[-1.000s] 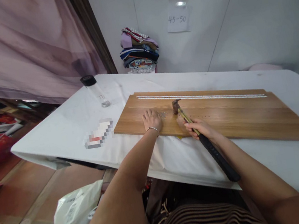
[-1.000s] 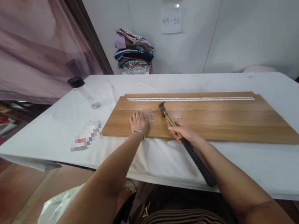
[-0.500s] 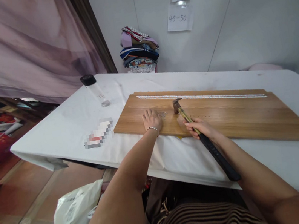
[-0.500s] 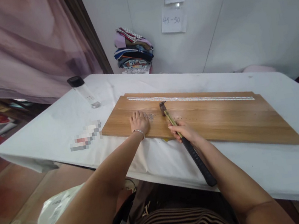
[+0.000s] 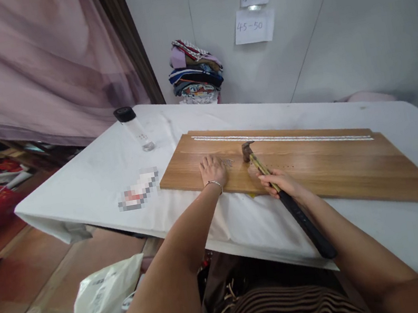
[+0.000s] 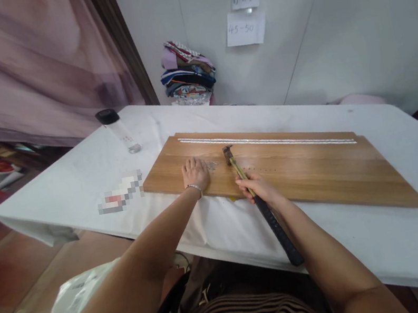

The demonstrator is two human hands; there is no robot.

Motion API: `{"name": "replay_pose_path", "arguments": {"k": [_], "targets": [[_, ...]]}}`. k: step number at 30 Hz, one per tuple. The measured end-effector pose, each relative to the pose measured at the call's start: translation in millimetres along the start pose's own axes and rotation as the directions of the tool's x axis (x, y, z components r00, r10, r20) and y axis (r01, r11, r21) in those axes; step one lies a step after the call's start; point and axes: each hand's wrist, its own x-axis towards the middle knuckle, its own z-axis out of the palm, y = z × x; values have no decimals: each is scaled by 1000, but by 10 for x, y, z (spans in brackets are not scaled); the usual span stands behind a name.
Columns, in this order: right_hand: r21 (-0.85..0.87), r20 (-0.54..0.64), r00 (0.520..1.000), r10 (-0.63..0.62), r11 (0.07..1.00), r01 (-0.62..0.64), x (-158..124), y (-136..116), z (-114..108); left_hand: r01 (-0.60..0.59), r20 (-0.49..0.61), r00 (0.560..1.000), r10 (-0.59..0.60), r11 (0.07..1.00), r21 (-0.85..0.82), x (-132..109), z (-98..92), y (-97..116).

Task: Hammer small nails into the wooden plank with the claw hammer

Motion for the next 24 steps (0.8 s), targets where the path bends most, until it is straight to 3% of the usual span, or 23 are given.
{"name": "replay_pose_path", "arguments": {"k": [24], "targets": [[31,3,1000,8,999,-8,-6,78,-47,12,40,999,-11,999,-31,-42,-67,13]]}}
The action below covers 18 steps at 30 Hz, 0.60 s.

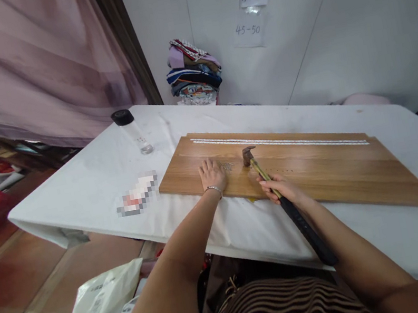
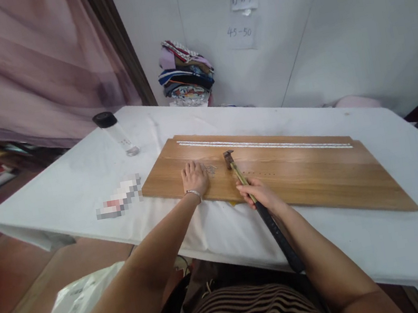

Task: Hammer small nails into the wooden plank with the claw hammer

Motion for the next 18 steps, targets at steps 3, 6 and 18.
{"name": "replay_pose_path", "arguments": {"k": [3,6,18], "targets": [[2,-3,1000,4,1000,-4,-3,0,3,-4,-6,1000,4,1000,2,0,15,-3],[0,3,1000,-3,1000,3,-19,-14,3,-4,-4,1000,4,1000,3,1,19,-3],[5,13,1000,9,1000,-9,-46,-45,3,3,21,1000,-2,1000,-19,-17,-34,14]]}}
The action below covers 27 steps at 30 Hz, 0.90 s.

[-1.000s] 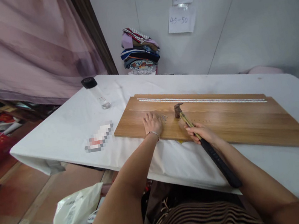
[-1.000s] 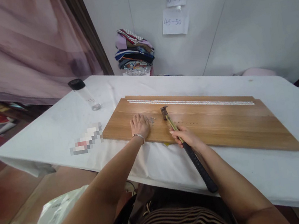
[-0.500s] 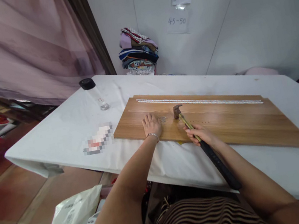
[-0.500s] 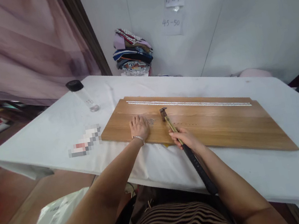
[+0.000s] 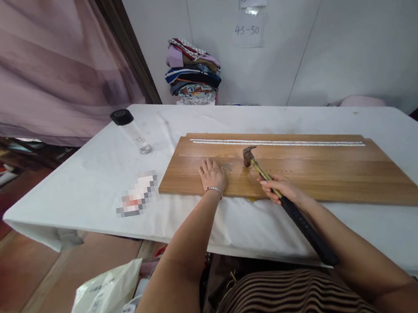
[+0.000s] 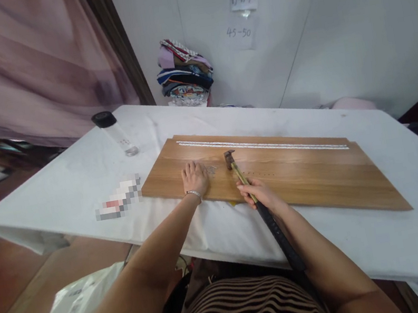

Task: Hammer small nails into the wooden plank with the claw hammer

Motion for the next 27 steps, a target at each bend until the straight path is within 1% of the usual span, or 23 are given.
{"name": "replay_pose_path", "arguments": {"k": [18,27], "targets": [[3,2,1000,-13,1000,13,-11,-8,9,-9,-9,1000,9,1000,-1,26,62,-31],[6,-12,1000,-8,1000,8,-9,-6,19,-11,-7,1000,11,1000,3,17,43,-25]]}}
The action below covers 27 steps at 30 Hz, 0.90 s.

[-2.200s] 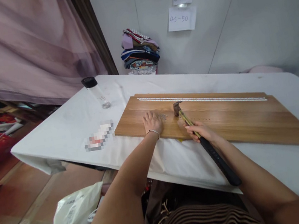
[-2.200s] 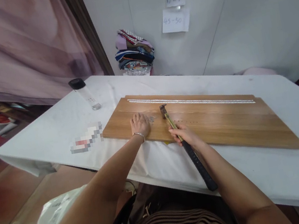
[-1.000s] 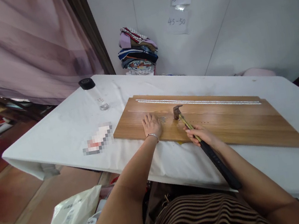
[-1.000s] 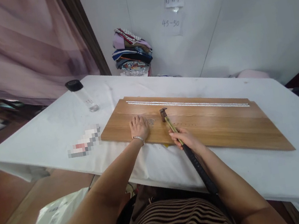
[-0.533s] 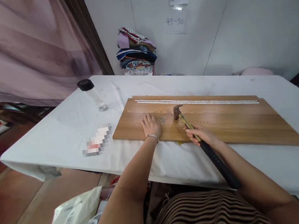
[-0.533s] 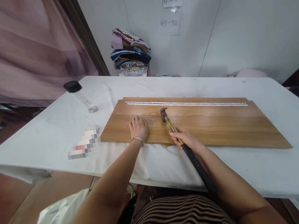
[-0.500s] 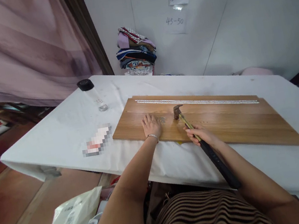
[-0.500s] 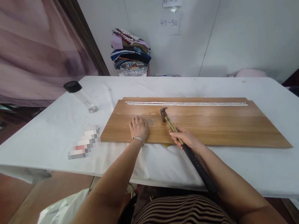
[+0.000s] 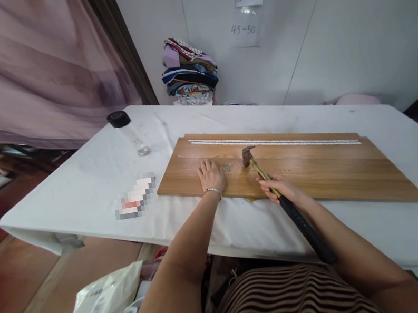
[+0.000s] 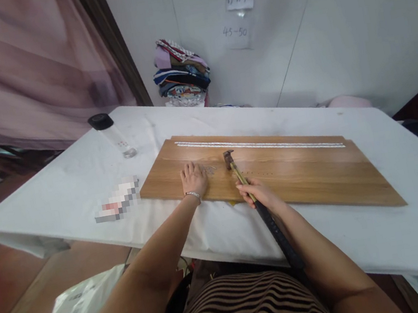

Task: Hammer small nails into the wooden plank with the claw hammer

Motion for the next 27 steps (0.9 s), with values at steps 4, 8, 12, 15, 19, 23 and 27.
{"name": "replay_pose_path", "arguments": {"k": [4,8,12,15,19,23,27], "targets": [[-5,-2,1000,3,1000,-3,-6,-8,3,-3,-3,1000,3,1000,-1,-10,-14,4],[-9,-3,1000,1,1000,-1,-2,10,9,2,6,1000,-2,1000,-4,-10,-21,8],[-8,-1,1000,-1,1000,1,8,27,0,0,5,1000,0,1000,-4,-9,-23,13],[-4,8,1000,-7,1000,7,20,34,-16,-2,0,1000,2,1000,1,-7,-16,13],[-4,10,1000,-1,1000,1,31,43,-24,1,2,1000,-1,1000,-2,-4,-3,10],[-9,7,1000,5,1000,-5,27,44,-23,3,5,1000,-3,1000,-5,-4,-4,10],[-5,16,1000,-2,1000,2,15,31,-22,1,10,1000,-1,1000,-7,-8,-23,15]]}}
